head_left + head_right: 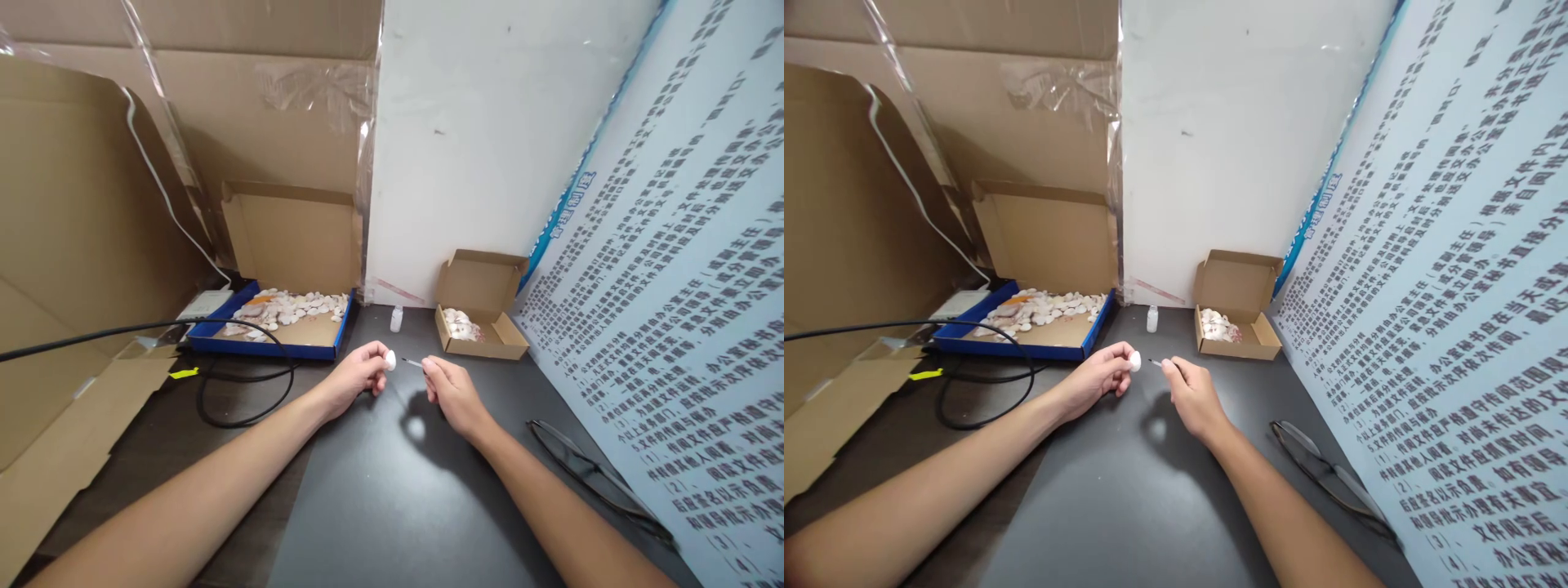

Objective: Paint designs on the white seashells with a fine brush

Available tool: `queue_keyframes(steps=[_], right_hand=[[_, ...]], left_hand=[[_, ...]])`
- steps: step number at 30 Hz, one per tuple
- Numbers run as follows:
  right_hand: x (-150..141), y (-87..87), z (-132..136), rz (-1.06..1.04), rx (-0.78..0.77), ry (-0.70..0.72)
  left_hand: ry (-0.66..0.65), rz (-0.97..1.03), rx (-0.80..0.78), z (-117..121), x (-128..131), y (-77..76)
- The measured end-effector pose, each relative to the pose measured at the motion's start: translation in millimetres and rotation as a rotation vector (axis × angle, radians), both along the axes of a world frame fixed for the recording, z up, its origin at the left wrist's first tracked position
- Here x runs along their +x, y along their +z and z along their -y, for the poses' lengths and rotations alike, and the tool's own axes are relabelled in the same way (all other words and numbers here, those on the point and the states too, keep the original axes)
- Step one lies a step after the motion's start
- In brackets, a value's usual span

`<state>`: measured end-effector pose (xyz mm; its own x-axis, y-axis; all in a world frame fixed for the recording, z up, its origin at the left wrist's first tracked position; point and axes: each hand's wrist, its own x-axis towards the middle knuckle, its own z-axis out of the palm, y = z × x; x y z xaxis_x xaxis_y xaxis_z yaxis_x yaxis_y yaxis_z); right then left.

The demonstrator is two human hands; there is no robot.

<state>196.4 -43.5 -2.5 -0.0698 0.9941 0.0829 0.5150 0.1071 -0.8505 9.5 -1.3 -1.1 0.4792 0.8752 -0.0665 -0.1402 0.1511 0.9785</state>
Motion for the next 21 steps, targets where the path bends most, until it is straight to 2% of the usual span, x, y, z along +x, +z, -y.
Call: queue_keyframes(steps=[3,5,10,15,18,21], right_hand=[[-0.6,-0.9,-0.2,-0.082,-0.006,0.086],[-1.8,-0.3,0.7,-0.049,-0.025,0.123],[-1.6,1.9,1.4,0.031,-0.035,0.022],[-2.2,1.1,2.6,-0.04,-0.017,0.136],[-3.2,0.3,2.3,0.054,-0.047,0.099],[-2.2,-0.4,1.5,0.044,-0.048,0.063]], left_hand=[[-0.003,-0.002,0.018,-0.2,0.2,-0.8],[0.0,0.0,0.021,0.0,0.4,-1.1],[0.015,0.001,-0.011,-0.3,0.5,-1.2],[0.022,0.014,-0.015,-0.8,0.5,-2.0],[0.016,0.019,-0.039,-0.9,0.3,-2.2],[0.018,0.024,-0.053,-0.8,0.3,-1.8]])
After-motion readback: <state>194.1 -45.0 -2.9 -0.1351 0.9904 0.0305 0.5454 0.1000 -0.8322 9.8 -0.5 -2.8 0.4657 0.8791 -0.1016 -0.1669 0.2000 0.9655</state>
